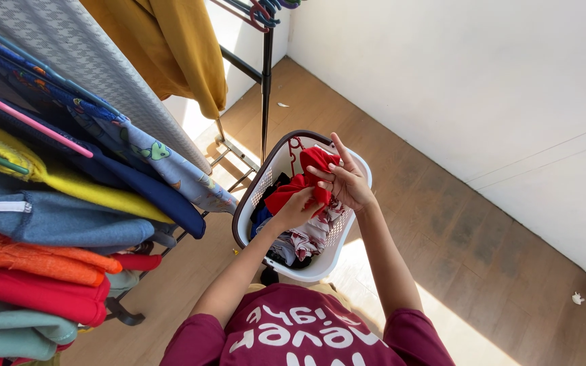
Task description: Hanging clothes on a laundry rack.
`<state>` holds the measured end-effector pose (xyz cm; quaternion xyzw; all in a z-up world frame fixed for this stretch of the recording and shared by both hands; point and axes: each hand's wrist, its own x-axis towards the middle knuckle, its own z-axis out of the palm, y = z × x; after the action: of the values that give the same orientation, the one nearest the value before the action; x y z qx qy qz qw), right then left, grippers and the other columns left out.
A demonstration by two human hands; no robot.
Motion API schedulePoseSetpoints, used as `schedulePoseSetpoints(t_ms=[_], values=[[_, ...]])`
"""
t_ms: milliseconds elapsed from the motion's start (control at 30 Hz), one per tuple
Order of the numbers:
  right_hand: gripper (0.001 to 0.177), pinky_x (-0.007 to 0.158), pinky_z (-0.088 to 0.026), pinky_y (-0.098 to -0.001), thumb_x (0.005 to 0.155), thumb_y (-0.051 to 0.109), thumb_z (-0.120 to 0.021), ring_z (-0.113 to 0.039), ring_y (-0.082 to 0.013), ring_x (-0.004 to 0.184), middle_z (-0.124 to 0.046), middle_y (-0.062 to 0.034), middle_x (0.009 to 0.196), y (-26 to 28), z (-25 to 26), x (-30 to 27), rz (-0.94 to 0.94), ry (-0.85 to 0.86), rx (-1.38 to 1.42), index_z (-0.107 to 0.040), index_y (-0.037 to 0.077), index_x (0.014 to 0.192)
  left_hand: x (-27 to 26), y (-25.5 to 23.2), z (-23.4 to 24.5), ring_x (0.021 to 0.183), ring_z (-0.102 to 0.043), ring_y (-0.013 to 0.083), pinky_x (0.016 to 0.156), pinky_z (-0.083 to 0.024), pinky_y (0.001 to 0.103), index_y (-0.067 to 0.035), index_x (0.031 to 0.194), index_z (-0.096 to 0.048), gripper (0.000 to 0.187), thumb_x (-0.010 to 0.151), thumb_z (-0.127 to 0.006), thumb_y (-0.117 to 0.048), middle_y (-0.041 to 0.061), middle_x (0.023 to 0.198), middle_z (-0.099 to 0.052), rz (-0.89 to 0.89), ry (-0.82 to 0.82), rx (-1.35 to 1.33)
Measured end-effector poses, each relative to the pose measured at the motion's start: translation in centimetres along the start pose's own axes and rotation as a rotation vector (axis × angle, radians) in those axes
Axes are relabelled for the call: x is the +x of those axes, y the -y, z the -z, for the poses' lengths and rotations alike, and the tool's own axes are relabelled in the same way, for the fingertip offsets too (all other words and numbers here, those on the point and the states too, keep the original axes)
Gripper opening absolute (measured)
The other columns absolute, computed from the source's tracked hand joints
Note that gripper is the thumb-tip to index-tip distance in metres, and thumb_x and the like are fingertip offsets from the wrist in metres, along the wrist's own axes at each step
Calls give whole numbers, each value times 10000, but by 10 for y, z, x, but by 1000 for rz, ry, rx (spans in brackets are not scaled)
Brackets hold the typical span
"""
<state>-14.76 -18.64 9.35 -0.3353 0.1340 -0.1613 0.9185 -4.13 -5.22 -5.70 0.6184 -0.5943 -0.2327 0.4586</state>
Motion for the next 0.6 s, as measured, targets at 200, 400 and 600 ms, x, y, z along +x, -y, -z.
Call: schedulePoseSetpoints(t_ms=[200, 400, 600], values=[[396, 635, -554, -373, 1052, 96, -554, -708, -260, 741, -754, -227, 930, -44, 125, 24, -87, -325, -1192, -612, 140, 1441, 8, 18, 36, 1141, -629, 218, 1041, -550, 419, 27, 1319, -508, 269, 1152, -521, -183, 120, 1219, -644, 327, -235, -1051], [431, 872, -547, -490, 870, 82, -632, -678, -355, 1055, -719, -188, 1126, -143, 188, 11, -493, -117, -1865, -641, 180, 1289, -7, 117, 4, 1294, -424, 429, 1118, -382, 541, 131, 1486, -289, 744, 937, -711, -141, 345, 1422, -403, 257, -615, 240], [237, 894, -555, -479, 933, 145, -623, -700, -394, 1015, -744, -225, 1061, -165, 224, 43, -324, -299, -1853, -754, 71, 1116, -74, 121, -74, 1215, -574, 337, 968, -495, 477, -119, 1216, -590, 420, 836, -766, -95, 119, 1235, -586, 330, 200, 612]])
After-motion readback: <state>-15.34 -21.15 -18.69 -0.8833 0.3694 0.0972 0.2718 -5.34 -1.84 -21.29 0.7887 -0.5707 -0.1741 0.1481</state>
